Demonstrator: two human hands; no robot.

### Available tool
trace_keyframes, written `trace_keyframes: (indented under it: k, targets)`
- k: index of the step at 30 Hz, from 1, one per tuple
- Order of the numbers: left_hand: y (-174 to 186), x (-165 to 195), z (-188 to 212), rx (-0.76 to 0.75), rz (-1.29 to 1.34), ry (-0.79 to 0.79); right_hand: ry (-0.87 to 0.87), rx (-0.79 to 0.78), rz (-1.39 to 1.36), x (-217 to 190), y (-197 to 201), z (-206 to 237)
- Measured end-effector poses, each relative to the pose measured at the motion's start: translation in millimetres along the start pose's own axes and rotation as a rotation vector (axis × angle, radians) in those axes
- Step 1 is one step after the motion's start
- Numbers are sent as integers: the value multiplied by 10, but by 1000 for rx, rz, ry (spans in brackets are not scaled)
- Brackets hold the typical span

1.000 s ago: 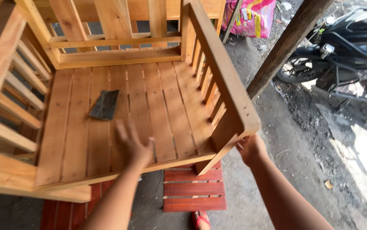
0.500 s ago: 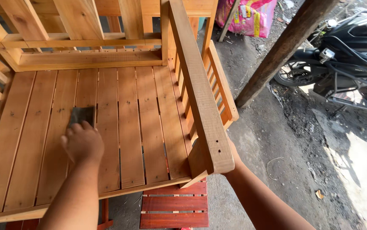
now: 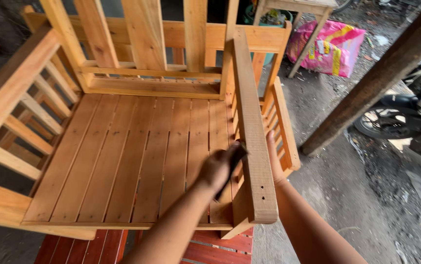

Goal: The person sands a wooden chair frame using a sanding block, working over the armrests, backrest slats, and seat rails. They reposition and tilt the heavy chair to reach different sides, steadying it with one hand while sanding with the other.

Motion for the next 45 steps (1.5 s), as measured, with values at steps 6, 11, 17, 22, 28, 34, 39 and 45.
trace_keyframes:
  k: [6, 11, 17, 22, 28, 34, 39, 45]
  targets:
    - [-569, 324, 343, -260, 102, -24, -7, -22, 198, -502, -355, 34]
    - [-528, 387, 387, -171, 140, -4, 66, 158, 343, -607, -239, 65]
    - [-561, 295, 365, -142, 428, 0, -74, 277, 244, -578, -80, -164]
    - [-565, 379, 441, -160, 506, 64, -81, 290, 242, -598, -92, -142]
    - [-526, 575, 580, -202, 469, 74, -99, 292, 308, -690, -142, -82]
    - [-381, 874, 654, -254, 483, 22, 51, 127, 393, -914, -501, -133]
    - [-246, 1092, 696, -274, 570, -57, 64, 65, 333, -970, -811, -181]
    - [-85, 1279, 661, -270, 666, -125, 132, -116, 233, -1097, -1430, -203]
Point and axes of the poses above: each hand's wrist, its own z-axis away from the middle knuckle, its own y-axis out of the back of the hand, x = y × z, the point moved 8 cm from there along -z, towards the middle knuckle, and after that the axes turned 13 degrees about -y, right-handed, at the moved point
